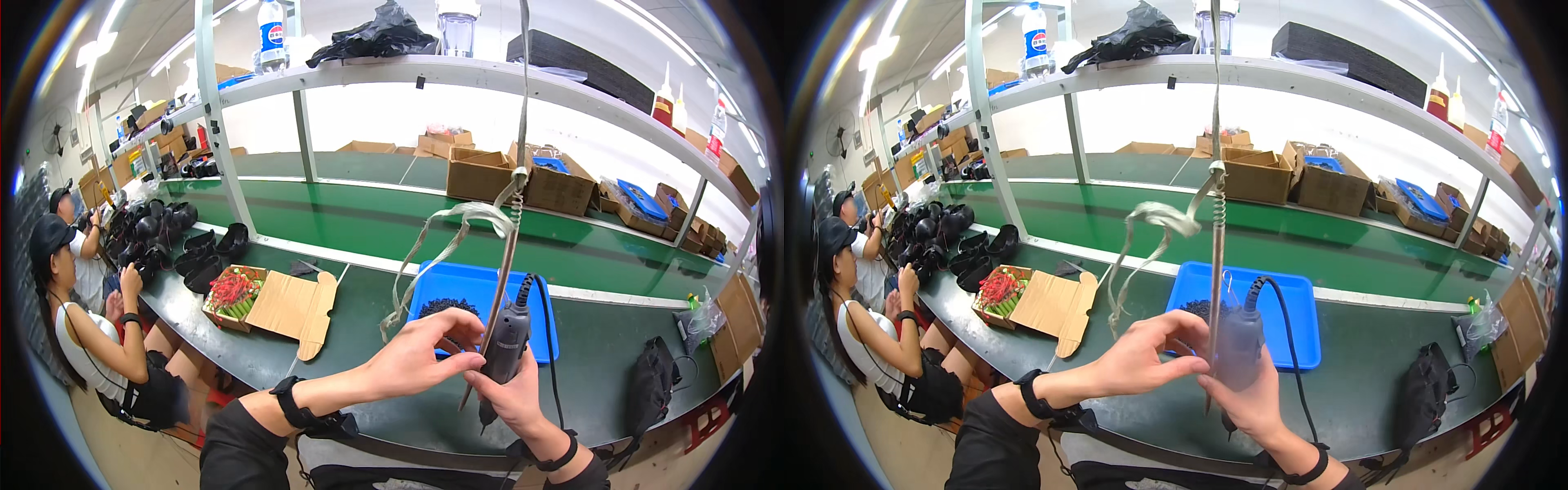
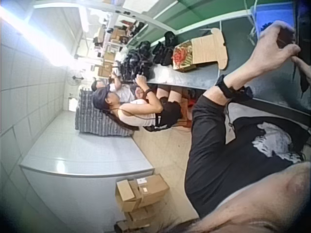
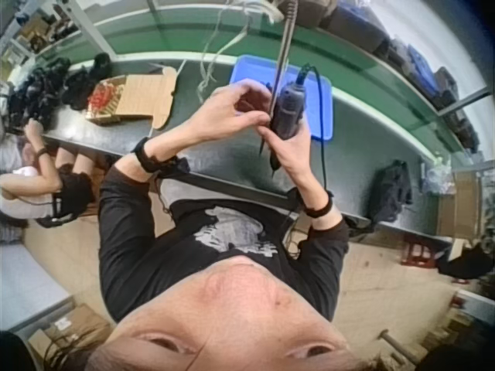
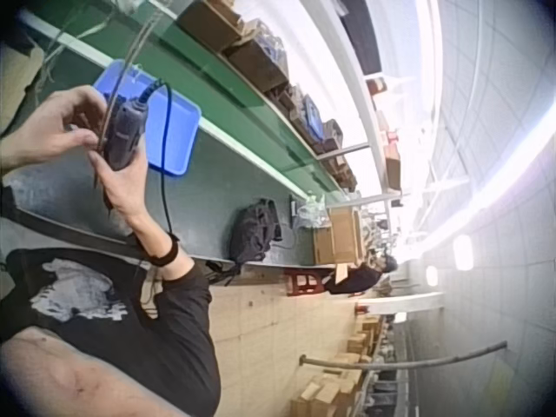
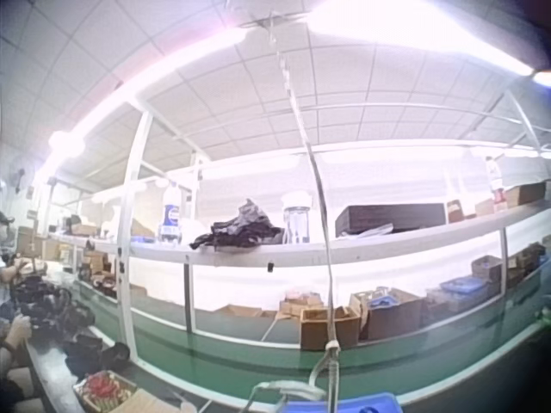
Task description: The recorder is seen assembling small electronic components on a workbench in a factory setting.
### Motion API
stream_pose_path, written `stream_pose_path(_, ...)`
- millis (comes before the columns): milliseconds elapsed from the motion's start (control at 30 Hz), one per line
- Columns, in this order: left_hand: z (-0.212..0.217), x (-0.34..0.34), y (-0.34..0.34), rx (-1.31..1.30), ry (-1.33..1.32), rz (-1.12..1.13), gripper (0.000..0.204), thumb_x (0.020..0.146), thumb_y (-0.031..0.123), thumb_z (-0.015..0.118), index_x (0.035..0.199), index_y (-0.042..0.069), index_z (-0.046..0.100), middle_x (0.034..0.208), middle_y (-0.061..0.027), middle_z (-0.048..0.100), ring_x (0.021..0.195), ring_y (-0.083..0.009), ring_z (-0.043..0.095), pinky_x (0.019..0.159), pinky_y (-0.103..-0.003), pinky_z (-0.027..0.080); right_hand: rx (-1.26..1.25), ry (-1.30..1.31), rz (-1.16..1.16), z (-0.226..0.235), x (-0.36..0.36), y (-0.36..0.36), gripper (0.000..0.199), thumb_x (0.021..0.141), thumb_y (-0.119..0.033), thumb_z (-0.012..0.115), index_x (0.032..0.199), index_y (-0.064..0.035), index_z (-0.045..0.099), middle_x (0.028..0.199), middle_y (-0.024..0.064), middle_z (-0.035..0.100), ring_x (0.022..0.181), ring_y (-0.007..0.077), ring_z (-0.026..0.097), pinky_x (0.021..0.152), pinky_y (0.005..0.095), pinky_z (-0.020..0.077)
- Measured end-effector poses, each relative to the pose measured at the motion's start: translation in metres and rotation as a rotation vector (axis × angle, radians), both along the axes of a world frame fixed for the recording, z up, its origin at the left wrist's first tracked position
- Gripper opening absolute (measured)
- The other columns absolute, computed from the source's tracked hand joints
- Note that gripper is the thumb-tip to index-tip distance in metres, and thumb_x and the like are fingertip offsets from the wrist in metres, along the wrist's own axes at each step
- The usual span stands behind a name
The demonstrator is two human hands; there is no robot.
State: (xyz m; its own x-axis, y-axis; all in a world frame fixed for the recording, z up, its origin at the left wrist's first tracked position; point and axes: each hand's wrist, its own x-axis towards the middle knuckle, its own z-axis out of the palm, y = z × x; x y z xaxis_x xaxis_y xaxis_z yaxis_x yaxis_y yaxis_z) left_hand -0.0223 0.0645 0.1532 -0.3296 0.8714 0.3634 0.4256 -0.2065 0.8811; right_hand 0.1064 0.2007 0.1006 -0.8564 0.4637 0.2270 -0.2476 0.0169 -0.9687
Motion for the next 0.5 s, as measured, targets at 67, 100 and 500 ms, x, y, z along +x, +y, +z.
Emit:
stream_pose_path(67,0.005,-0.002,-0.005,0.017,-0.049,0.017,0.036,0.084,0.004,0.068,0.117,0.002,0.052,0.104,-0.0054,0.059,0.095,-0.0130,0.060,0.083,-0.030,0.052,0.022,-0.001,0.006,0.002,0.000,0.000,0.061,0.071,0.001,0.075,0.123,-0.0023,0.043,0.108,0.0059,0.056,0.101,0.0131,0.056,0.087,0.0300,0.0469)
stream_pose_path(100,0.009,-0.004,-0.007,0.043,-0.041,0.006,0.037,0.086,0.003,0.064,0.120,0.001,0.048,0.108,-0.0068,0.057,0.099,-0.0145,0.058,0.085,-0.030,0.051,0.021,0.002,0.006,0.001,0.000,0.000,0.061,0.071,0.001,0.075,0.123,-0.0023,0.043,0.108,0.0059,0.056,0.101,0.0131,0.056,0.087,0.0300,0.0469)
stream_pose_path(500,0.047,-0.035,-0.031,0.605,0.604,0.451,0.038,0.081,0.004,0.069,0.114,0.003,0.051,0.108,-0.0115,0.056,0.089,-0.0177,0.054,0.076,-0.030,0.045,-0.003,-0.050,0.042,0.005,0.003,0.001,0.054,0.074,0.002,0.074,0.117,-0.0037,0.043,0.087,0.0038,0.058,0.065,0.0075,0.056,0.051,0.0215,0.0452)
